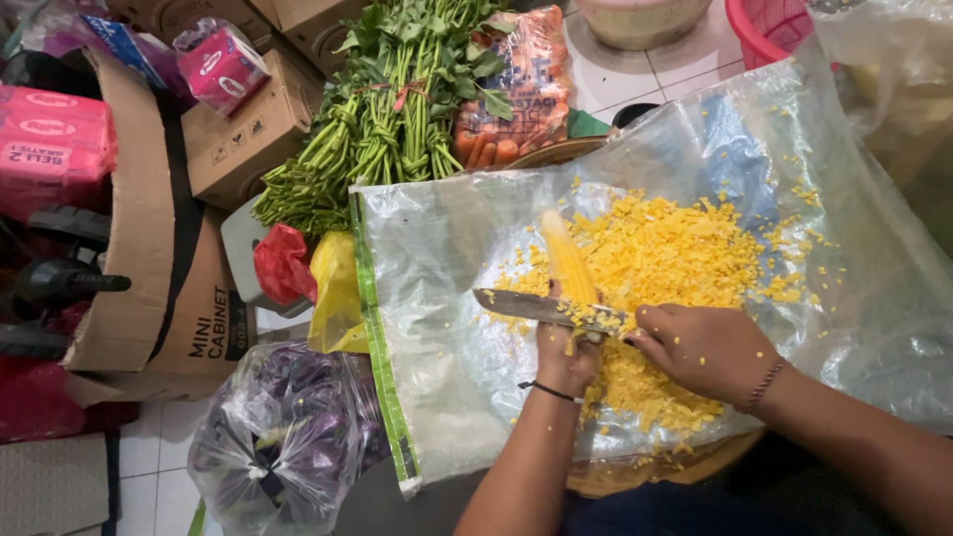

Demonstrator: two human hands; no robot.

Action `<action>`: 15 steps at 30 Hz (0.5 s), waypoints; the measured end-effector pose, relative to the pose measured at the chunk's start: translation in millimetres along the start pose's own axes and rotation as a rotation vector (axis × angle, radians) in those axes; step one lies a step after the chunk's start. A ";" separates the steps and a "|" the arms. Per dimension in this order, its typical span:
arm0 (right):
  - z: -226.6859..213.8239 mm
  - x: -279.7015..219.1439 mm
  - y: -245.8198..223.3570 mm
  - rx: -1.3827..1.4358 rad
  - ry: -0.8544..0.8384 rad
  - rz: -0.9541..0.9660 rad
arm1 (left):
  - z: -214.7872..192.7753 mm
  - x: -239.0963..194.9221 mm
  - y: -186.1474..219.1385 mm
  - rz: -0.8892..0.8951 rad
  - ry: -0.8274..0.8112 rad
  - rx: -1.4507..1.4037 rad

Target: The person holds a corn cob and uses a knife to cut the kernels off, collecting them on a plastic sheet. The action is repeated continuously throughout the clip.

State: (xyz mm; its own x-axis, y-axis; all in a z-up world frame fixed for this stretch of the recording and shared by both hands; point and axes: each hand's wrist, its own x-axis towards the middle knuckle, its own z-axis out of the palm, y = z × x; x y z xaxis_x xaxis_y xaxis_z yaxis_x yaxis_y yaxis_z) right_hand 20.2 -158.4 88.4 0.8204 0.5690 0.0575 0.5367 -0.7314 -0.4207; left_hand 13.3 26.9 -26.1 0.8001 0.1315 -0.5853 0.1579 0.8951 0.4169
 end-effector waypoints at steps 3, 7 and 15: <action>-1.5 1.2 2.2 0.021 0.014 0.002 | 0.1 -3.6 4.8 0.019 -0.067 0.052; 0.8 6.6 5.0 0.005 -0.003 0.022 | 0.7 -9.1 -11.0 -0.035 -0.151 0.060; 0.3 4.5 9.5 0.008 0.007 0.022 | 1.0 -7.0 -5.1 -0.083 -0.068 0.048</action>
State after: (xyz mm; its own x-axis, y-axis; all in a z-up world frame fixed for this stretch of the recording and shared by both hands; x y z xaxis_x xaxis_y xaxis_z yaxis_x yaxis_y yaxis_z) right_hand 29.0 -162.7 84.4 0.8335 0.5498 0.0548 0.5168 -0.7406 -0.4295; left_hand 7.5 21.0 -23.4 0.8205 0.0274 -0.5710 0.2512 0.8800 0.4031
